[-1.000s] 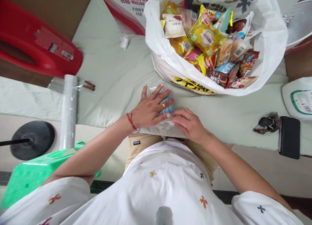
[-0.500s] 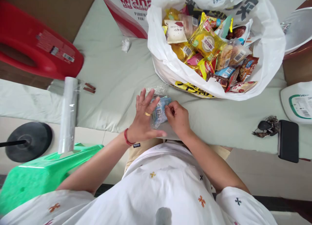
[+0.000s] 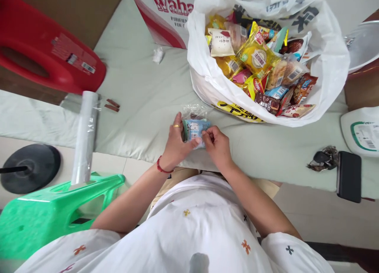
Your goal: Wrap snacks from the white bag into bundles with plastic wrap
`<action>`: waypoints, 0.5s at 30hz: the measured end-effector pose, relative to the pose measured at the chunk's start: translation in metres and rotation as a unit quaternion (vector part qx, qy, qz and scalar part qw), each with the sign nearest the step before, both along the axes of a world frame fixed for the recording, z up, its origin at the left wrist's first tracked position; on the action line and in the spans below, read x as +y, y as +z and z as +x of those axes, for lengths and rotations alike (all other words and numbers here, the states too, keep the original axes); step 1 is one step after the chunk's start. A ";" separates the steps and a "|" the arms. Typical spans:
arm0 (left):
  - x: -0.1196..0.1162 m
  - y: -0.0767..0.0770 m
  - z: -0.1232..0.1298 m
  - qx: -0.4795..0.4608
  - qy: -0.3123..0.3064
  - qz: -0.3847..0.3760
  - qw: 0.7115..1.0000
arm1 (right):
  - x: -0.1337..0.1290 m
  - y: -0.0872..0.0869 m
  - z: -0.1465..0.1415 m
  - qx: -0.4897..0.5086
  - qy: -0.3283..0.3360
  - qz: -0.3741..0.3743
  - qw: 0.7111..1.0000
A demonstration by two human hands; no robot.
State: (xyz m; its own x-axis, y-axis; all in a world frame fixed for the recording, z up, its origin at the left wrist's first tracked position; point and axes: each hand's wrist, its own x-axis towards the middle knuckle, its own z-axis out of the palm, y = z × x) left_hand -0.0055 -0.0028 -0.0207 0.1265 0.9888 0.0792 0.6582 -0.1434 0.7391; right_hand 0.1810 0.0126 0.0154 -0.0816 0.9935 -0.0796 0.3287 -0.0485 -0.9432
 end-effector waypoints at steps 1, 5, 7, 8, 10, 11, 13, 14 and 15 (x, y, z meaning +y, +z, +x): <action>-0.001 0.003 0.005 -0.010 0.033 -0.001 0.999 | -0.001 -0.001 -0.001 0.006 0.004 -0.002 1.000; -0.004 0.007 0.017 -0.078 0.104 0.024 0.991 | -0.001 -0.008 0.006 0.037 -0.020 -0.025 0.999; -0.007 0.004 0.017 -0.089 0.089 0.043 0.991 | 0.004 -0.011 0.017 0.069 -0.046 -0.051 0.995; -0.009 0.003 0.016 -0.092 0.078 0.047 0.992 | 0.008 -0.011 0.022 0.093 -0.044 -0.070 0.992; -0.014 0.001 0.013 -0.108 0.052 0.042 0.992 | 0.019 -0.007 0.034 0.148 -0.005 -0.117 0.982; -0.015 0.001 0.012 -0.124 0.036 0.039 0.991 | 0.025 -0.003 0.038 0.175 0.029 -0.139 0.974; -0.017 0.003 0.009 -0.167 0.002 0.032 0.985 | 0.040 0.006 0.044 0.213 0.108 -0.167 0.957; -0.017 0.005 0.008 -0.194 -0.016 0.025 0.980 | 0.047 0.011 0.044 0.222 0.140 -0.170 0.950; -0.017 0.007 0.008 -0.223 -0.034 0.014 0.974 | 0.054 0.015 0.043 0.225 0.161 -0.168 0.946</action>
State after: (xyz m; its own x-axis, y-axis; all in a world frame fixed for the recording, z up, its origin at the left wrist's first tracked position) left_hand 0.0024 -0.0200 -0.0139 0.1384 0.9759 0.1684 0.2603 -0.1999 0.9446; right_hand 0.2240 0.0671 0.0304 -0.4764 0.8362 -0.2719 -0.0529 -0.3359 -0.9404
